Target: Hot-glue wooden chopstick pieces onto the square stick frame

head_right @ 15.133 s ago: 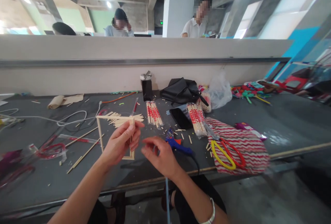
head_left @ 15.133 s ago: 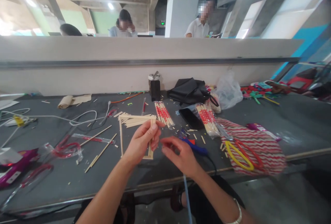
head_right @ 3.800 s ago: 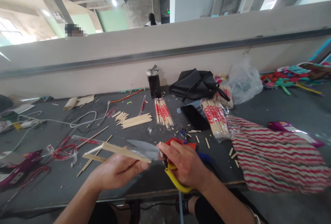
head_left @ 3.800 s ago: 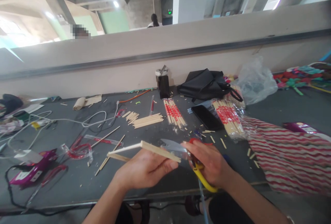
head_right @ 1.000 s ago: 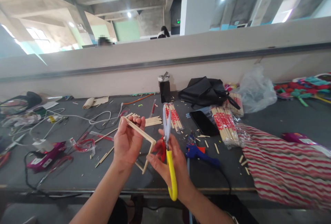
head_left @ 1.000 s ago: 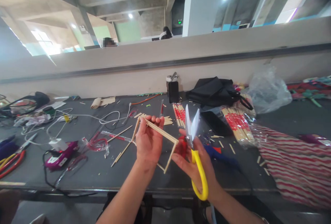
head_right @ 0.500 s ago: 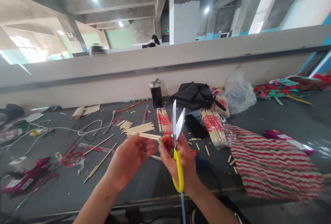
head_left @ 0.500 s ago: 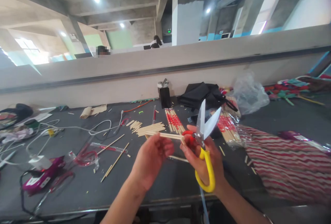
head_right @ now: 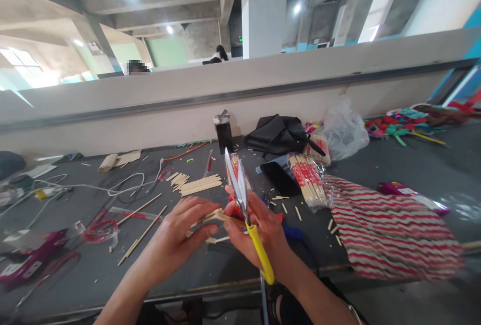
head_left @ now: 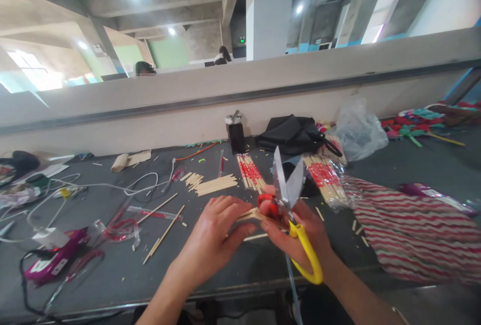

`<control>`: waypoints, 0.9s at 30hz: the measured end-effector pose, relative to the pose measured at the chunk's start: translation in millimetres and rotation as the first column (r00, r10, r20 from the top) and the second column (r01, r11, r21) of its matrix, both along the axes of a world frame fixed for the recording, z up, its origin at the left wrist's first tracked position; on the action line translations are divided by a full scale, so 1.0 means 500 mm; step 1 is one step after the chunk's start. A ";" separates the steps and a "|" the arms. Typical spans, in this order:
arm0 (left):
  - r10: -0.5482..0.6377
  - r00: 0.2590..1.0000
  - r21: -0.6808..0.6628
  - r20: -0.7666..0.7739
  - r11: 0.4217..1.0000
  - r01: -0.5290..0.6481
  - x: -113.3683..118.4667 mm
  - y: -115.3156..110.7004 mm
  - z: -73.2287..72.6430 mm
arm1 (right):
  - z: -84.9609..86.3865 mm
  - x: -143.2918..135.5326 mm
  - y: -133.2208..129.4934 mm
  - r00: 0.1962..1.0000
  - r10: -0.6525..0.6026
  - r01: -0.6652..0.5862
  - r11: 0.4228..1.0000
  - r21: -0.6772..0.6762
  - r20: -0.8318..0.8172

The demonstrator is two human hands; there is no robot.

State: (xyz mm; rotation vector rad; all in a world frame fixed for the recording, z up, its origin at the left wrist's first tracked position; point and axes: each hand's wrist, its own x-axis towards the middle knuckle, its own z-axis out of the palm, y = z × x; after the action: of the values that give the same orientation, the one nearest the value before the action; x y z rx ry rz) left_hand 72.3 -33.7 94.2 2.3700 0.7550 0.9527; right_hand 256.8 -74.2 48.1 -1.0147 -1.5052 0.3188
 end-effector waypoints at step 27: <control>-0.052 0.989 -0.512 0.136 0.851 0.115 0.007 -0.002 -0.010 | 0.068 0.030 -0.023 0.992 -0.050 0.060 0.995 -0.082 0.112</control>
State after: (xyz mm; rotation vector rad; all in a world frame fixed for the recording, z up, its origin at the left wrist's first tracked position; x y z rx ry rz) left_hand 75.9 -34.5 89.1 1.8405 0.7445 0.7278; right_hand 271.7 -85.6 82.2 -1.1556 -1.5697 0.2942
